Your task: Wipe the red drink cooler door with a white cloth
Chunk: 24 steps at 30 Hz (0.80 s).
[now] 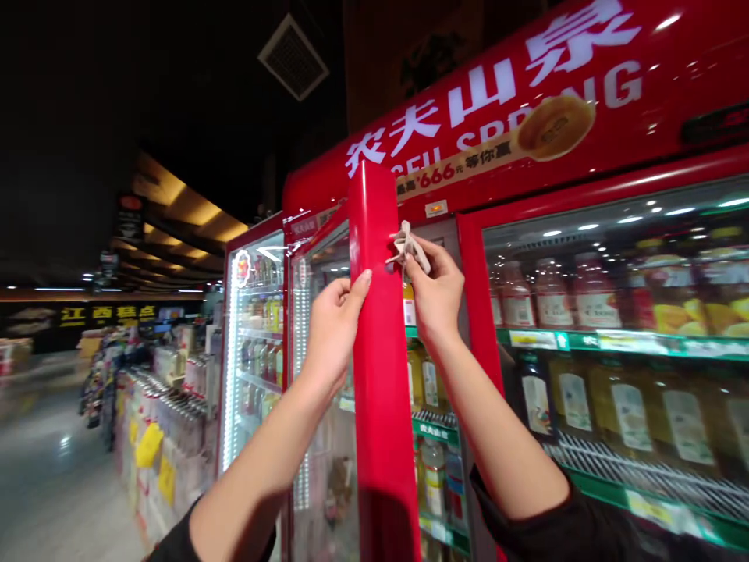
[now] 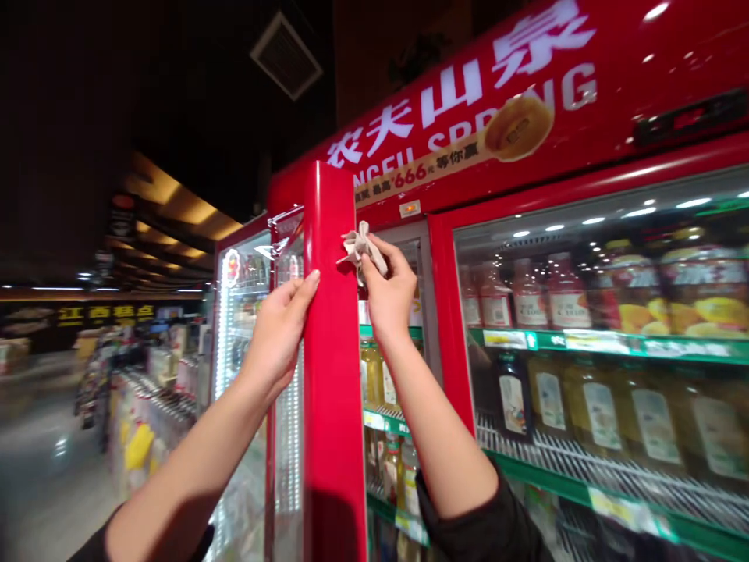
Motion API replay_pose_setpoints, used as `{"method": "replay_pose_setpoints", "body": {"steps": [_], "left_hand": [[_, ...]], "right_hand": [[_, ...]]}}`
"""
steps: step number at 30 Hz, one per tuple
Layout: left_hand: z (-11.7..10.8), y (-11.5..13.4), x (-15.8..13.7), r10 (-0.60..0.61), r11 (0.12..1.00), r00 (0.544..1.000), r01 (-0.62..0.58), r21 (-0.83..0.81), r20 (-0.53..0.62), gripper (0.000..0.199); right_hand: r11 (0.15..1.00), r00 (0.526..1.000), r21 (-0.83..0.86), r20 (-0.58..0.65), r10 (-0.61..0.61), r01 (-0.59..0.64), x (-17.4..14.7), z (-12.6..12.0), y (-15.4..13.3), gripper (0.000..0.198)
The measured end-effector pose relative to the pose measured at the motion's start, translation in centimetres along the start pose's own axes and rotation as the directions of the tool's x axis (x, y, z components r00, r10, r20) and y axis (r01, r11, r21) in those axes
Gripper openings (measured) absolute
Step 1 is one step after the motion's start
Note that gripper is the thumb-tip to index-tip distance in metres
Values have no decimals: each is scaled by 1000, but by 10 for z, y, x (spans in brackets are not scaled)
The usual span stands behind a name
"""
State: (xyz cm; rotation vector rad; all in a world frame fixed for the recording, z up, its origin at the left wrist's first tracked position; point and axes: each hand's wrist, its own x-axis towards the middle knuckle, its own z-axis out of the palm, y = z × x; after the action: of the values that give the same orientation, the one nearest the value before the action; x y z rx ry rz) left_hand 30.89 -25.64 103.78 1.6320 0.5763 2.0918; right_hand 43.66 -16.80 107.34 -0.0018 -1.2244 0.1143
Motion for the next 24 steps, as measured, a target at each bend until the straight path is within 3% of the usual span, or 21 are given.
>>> {"method": "replay_pose_setpoints", "body": {"steps": [5, 12, 15, 19, 24], "left_hand": [[-58, 37, -16, 137, 971, 974, -97, 218, -178, 61], [-134, 79, -26, 238, 827, 945, -77, 558, -223, 52], [-162, 96, -29, 335, 643, 920, -64, 763, -204, 51], [-192, 113, -34, 458, 348, 883, -68, 935, -106, 54], [-204, 116, -43, 639, -3, 764, -117, 993, 92, 68]], "right_hand": [[988, 996, 146, 56, -66, 57, -14, 77, -25, 31], [941, 998, 335, 2, -56, 52, -12, 178, -43, 32], [931, 1000, 365, 5, 3, -4, -29, 212, -40, 33], [912, 997, 404, 65, 52, -74, -80, 237, -36, 33], [929, 994, 369, 82, -68, 33, -113, 262, -37, 37]]}}
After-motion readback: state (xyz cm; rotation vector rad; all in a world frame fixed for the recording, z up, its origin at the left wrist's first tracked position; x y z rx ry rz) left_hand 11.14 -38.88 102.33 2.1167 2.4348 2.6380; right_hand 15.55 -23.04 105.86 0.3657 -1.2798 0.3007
